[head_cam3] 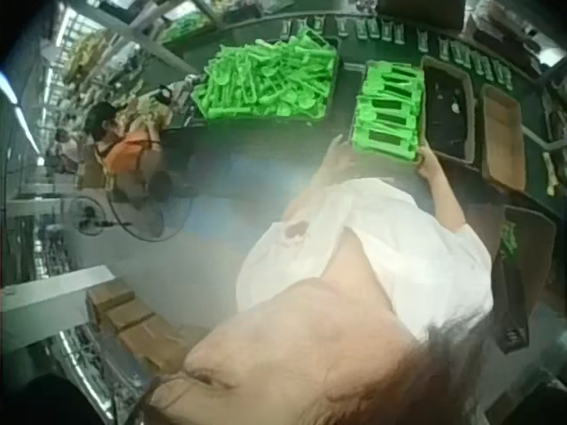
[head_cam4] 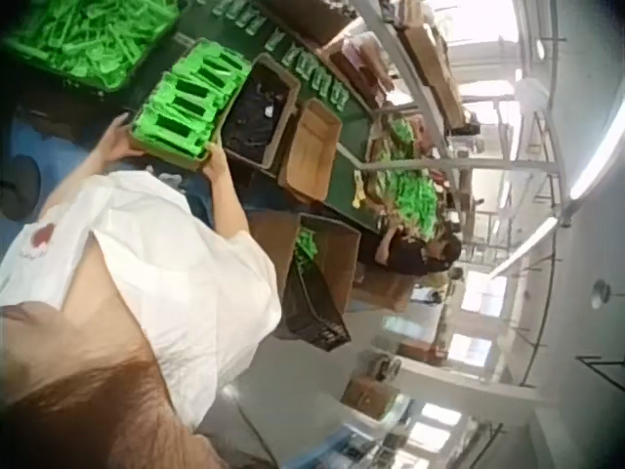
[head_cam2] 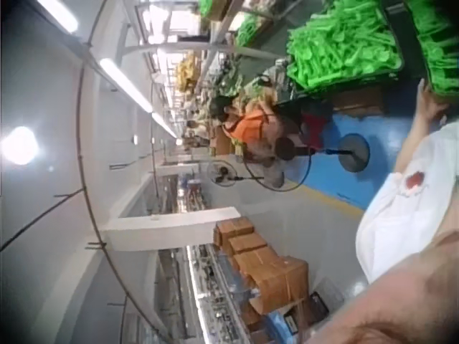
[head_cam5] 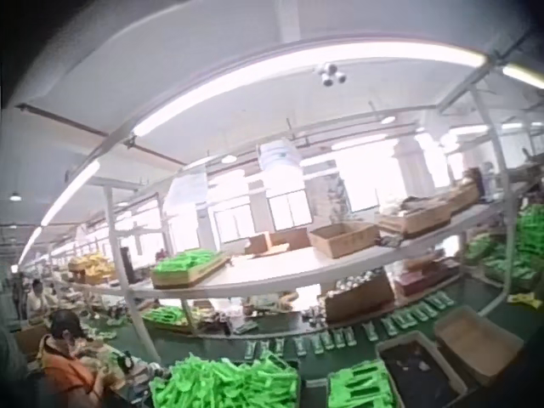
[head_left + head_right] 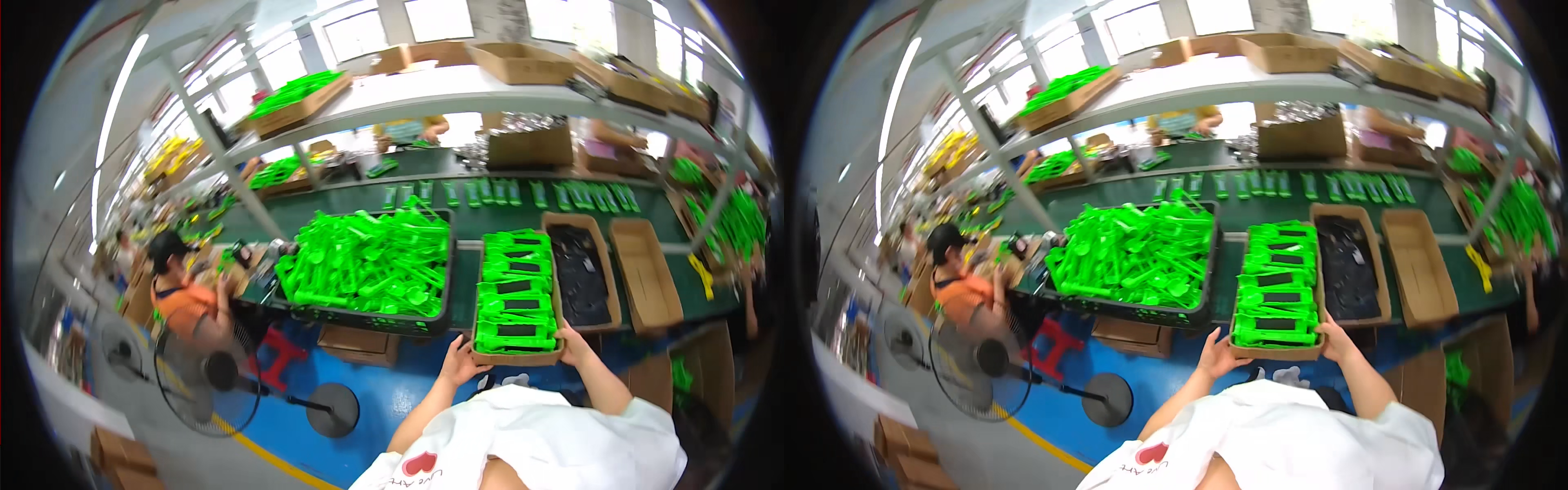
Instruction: The person places a box of assembled flashlight bodies onto an overhead shelf. The person then fits solar panels into plastic flashlight casings by hand and places the assembled components into a cardboard box on the assembly table.
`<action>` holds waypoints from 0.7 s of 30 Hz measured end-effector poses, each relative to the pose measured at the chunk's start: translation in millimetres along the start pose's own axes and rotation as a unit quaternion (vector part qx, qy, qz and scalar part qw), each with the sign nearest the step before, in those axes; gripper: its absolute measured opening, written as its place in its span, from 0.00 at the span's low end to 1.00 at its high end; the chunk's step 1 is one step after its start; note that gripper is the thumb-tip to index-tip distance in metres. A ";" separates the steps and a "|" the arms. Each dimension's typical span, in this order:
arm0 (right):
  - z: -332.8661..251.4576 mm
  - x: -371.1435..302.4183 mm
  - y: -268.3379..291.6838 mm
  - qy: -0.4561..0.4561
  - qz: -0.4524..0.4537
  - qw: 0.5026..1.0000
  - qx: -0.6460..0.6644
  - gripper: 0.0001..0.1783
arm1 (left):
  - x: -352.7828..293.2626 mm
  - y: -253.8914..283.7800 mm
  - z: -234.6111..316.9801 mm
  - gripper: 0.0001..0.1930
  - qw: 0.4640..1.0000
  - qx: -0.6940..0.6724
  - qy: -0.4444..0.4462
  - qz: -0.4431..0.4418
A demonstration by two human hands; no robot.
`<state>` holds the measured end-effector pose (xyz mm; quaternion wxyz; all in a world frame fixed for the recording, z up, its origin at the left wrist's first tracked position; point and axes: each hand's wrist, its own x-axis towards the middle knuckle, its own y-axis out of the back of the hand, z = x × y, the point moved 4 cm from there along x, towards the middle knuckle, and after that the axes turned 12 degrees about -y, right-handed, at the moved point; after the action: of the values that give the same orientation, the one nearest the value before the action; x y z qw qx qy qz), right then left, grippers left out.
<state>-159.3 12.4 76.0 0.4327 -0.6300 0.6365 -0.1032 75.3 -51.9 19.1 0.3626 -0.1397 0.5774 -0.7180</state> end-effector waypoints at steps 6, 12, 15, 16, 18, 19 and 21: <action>-2.7 -35.1 27.4 0.069 0.026 0.997 -0.030 0.40 | 16.1 -9.2 -37.6 0.25 0.988 0.130 0.044 -0.072; -26.6 -84.4 -42.7 0.105 0.020 0.993 -0.059 0.41 | -45.5 -94.3 -7.2 0.29 0.974 0.199 -0.035 -0.099; -47.8 -102.2 -90.8 0.105 -0.007 0.993 -0.057 0.40 | -79.3 -147.8 20.8 0.30 0.968 0.222 -0.084 -0.085; -57.2 -104.2 -107.6 0.114 0.002 0.991 -0.073 0.40 | -86.4 -165.4 33.1 0.30 0.964 0.231 -0.100 -0.085; -75.4 -105.9 -140.4 0.129 -0.042 0.987 -0.083 0.41 | -100.6 -195.0 56.1 0.31 0.957 0.250 -0.122 -0.082; -83.7 -109.6 -159.8 0.135 -0.046 0.985 -0.099 0.40 | -108.6 -209.7 67.5 0.30 0.952 0.258 -0.146 -0.082; -100.2 -115.5 -184.5 0.129 -0.064 0.983 -0.112 0.37 | -116.5 -231.3 87.3 0.26 0.944 0.271 -0.174 -0.072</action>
<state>-115.5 39.8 310.0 0.2667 -0.6954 0.6527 -0.1390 127.6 -19.7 285.4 0.4286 -0.2000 0.2778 -0.8361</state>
